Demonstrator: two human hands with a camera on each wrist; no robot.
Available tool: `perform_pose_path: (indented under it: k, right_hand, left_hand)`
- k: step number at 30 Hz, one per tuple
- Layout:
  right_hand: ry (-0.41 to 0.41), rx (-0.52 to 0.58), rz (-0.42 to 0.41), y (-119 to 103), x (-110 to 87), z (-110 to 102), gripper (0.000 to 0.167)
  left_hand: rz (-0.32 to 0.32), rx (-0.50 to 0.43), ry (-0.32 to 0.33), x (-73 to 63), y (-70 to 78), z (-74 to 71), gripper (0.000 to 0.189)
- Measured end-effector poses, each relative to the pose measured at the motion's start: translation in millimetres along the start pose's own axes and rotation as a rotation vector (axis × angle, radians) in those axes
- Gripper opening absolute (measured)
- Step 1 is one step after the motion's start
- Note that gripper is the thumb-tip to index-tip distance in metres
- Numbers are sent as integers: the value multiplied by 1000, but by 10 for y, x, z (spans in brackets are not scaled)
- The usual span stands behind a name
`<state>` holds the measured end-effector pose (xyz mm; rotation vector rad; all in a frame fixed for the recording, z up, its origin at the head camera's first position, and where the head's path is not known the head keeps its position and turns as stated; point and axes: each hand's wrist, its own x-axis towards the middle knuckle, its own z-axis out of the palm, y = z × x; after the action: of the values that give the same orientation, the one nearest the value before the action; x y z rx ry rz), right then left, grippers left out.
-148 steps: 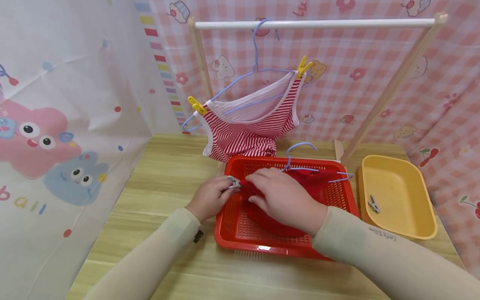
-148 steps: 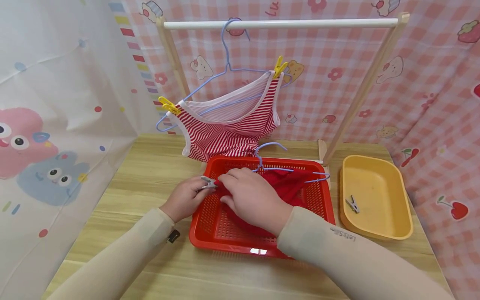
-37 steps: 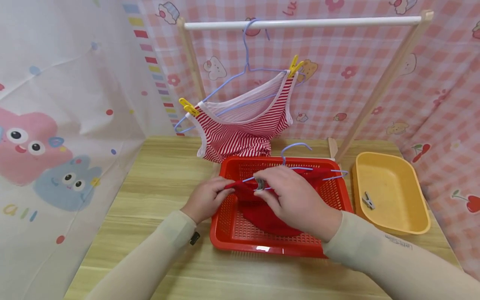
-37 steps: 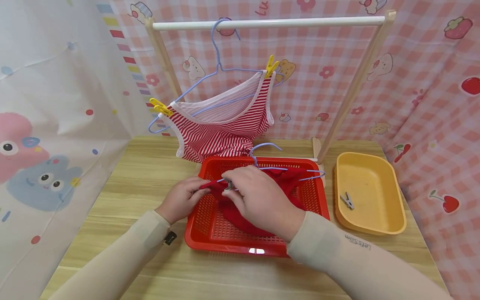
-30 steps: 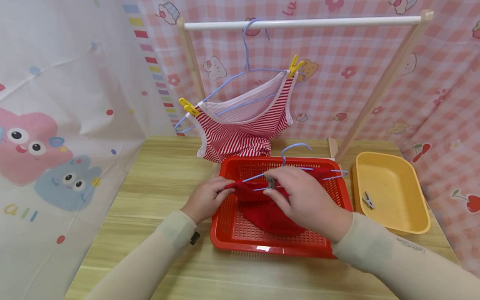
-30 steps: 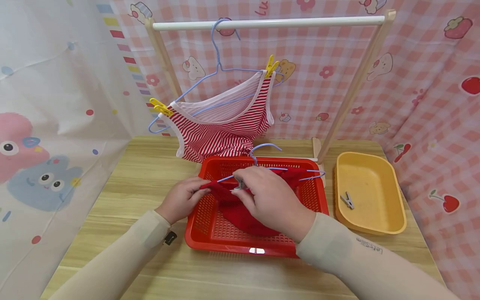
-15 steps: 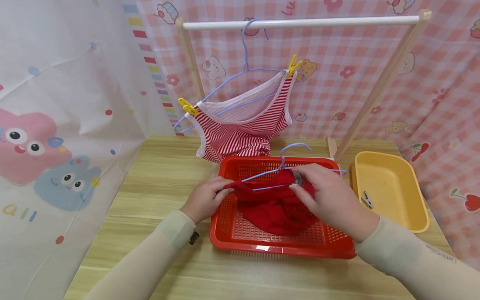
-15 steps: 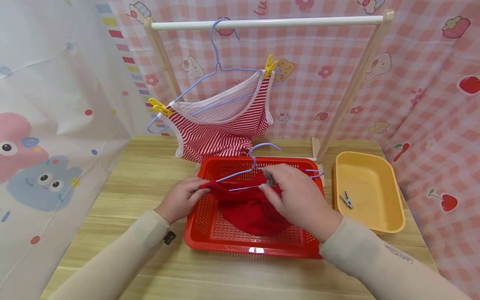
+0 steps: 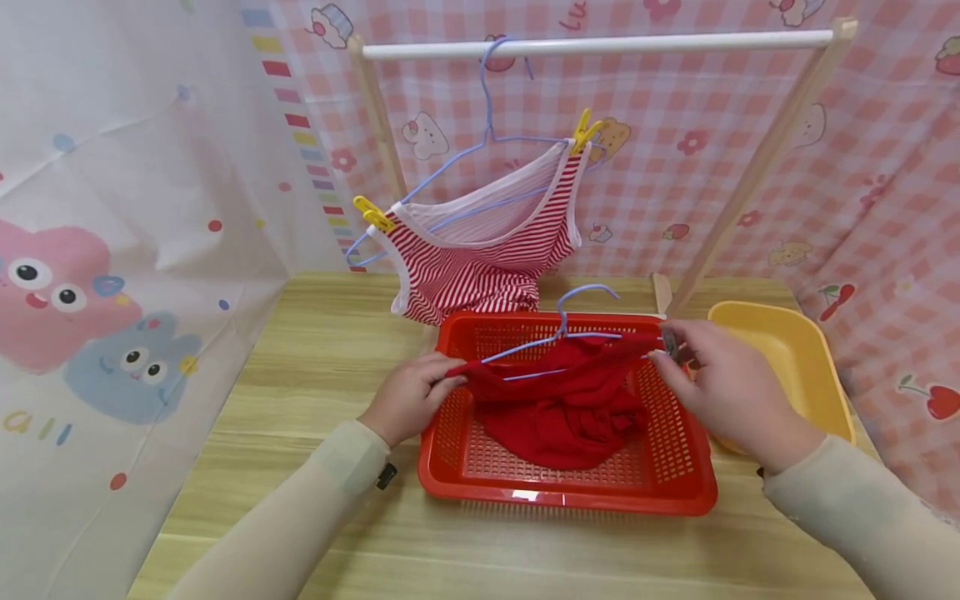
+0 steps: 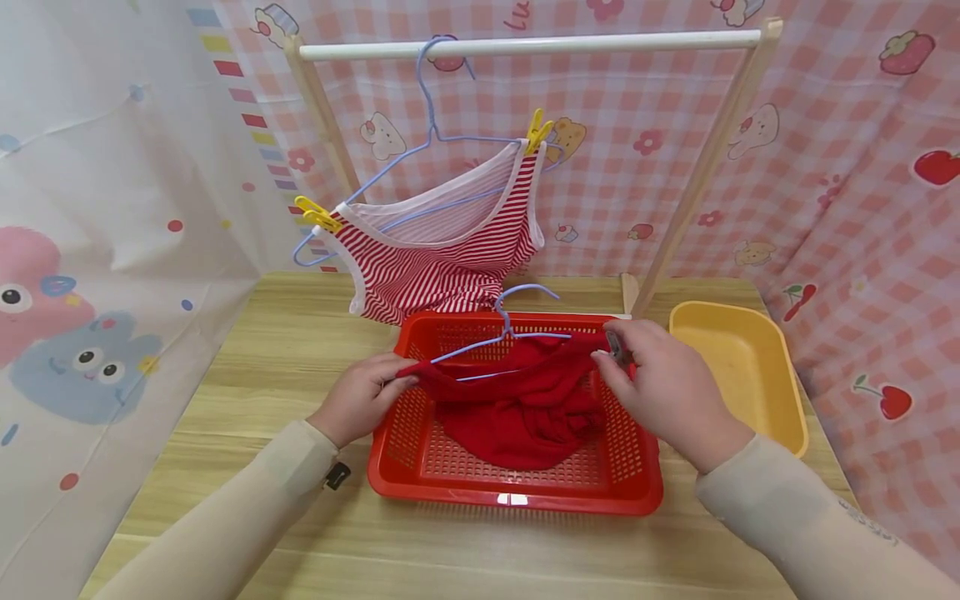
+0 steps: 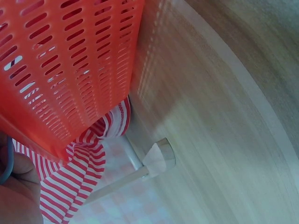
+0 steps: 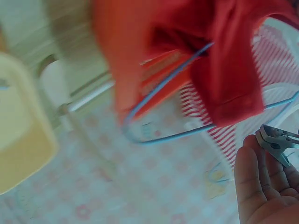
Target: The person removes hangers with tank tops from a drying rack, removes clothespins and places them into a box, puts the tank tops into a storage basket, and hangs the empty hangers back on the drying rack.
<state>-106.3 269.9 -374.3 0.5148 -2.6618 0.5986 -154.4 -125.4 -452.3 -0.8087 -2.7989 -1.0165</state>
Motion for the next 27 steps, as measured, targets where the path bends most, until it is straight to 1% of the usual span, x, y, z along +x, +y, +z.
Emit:
perform_pose_path:
  k: [8,10,13,16,18,22,25,27]
  right_hand:
    - [-49,-48,96,480,-59,-14,19]
    - [-69,-46,119,606,-82,-14,19]
    - [-114,-59,166,794,-114,-9,25]
    - [-176,-96,220,980,-147,-9,28]
    - [-215,-123,245,1099,-175,-7,23]
    - [-322,-147,295,1277,-231,-12,24]
    - [-410,-168,318,1372,-268,-15,30]
    - [-449,-192,314,1427,-302,-6,29]
  left_hand:
    - [-11,-6,-1,0,-16,1,22]
    - [-10,-4,0,0,-15,0,21]
    - [-6,1,2,0,-9,-2,22]
    - [-3,3,4,2,-7,-5,22]
    - [1,7,5,1,-4,-6,22]
    - [2,11,6,2,-5,-5,23]
    - [1,8,6,7,-10,-2,23]
    - [1,7,7,8,-13,1,23]
